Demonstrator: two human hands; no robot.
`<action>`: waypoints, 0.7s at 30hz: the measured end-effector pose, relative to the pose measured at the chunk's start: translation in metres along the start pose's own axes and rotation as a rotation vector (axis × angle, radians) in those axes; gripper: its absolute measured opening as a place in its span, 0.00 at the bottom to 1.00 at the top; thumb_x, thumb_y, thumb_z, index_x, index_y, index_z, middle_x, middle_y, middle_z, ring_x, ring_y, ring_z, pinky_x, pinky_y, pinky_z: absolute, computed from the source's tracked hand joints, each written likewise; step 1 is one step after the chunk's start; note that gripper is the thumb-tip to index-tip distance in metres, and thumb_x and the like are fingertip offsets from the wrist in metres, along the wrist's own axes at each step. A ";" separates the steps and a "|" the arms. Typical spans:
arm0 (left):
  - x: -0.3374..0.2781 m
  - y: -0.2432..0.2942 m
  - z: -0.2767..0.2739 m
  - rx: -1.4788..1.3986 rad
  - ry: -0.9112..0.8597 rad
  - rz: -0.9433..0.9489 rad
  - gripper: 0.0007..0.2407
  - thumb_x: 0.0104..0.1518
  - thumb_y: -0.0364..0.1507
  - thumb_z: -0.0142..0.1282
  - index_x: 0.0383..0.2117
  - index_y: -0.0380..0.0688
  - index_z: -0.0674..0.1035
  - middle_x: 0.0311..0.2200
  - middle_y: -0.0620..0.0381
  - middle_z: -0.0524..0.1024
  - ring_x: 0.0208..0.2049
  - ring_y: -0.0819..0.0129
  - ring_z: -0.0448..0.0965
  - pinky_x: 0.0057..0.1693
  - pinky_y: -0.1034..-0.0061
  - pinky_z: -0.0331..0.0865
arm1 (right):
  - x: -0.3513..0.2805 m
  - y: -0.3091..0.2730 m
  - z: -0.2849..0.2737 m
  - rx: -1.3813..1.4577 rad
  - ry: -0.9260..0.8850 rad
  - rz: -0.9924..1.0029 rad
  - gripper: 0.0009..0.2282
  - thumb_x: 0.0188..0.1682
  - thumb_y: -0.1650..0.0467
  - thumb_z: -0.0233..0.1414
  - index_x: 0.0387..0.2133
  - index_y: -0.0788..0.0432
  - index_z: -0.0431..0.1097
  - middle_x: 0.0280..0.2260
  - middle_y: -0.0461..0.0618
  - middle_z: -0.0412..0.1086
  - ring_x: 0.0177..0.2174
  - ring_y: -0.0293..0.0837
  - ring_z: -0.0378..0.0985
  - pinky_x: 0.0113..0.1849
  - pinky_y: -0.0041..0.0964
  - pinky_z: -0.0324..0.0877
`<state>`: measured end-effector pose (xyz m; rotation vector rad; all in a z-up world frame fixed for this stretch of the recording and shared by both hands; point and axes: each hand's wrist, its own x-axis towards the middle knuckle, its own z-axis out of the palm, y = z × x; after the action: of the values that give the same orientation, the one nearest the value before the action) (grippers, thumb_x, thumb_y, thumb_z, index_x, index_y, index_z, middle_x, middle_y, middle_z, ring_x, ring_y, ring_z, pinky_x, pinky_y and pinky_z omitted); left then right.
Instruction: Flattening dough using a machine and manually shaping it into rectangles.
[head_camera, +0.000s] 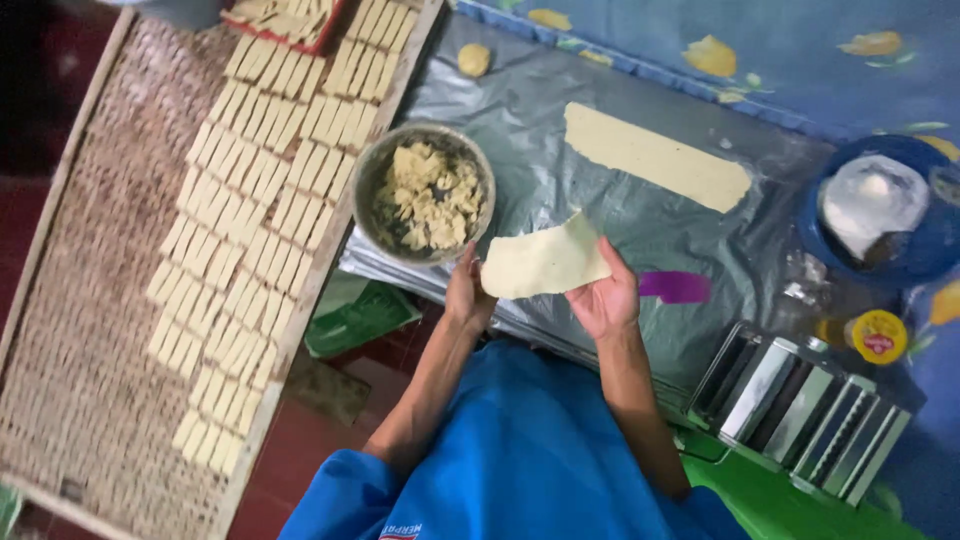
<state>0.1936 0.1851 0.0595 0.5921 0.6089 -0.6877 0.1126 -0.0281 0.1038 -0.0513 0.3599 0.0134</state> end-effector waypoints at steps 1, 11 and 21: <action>0.025 0.002 -0.029 0.005 -0.014 -0.014 0.17 0.66 0.42 0.46 0.30 0.40 0.74 0.29 0.53 0.73 0.30 0.65 0.73 0.39 0.72 0.65 | -0.001 -0.001 0.005 -0.004 -0.001 -0.020 0.18 0.62 0.66 0.44 0.61 0.65 0.64 0.57 0.59 0.69 0.57 0.54 0.73 0.59 0.53 0.67; 0.080 0.131 -0.060 1.247 0.302 0.750 0.16 0.65 0.41 0.53 0.30 0.39 0.80 0.22 0.53 0.74 0.26 0.62 0.73 0.36 0.66 0.65 | -0.020 0.018 0.043 -0.134 0.080 -0.299 0.30 0.56 0.56 0.46 0.63 0.67 0.62 0.60 0.58 0.67 0.60 0.54 0.67 0.63 0.52 0.57; 0.003 0.133 0.016 1.415 0.213 0.728 0.19 0.61 0.43 0.52 0.47 0.44 0.84 0.44 0.49 0.85 0.45 0.61 0.85 0.55 0.66 0.76 | -0.020 0.043 0.051 -0.112 0.171 -0.487 0.27 0.59 0.54 0.42 0.63 0.60 0.62 0.60 0.54 0.67 0.61 0.55 0.66 0.64 0.57 0.54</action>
<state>0.2970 0.2565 0.1073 2.0916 -0.0397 -0.2553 0.1110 0.0171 0.1561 -0.2505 0.5101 -0.4551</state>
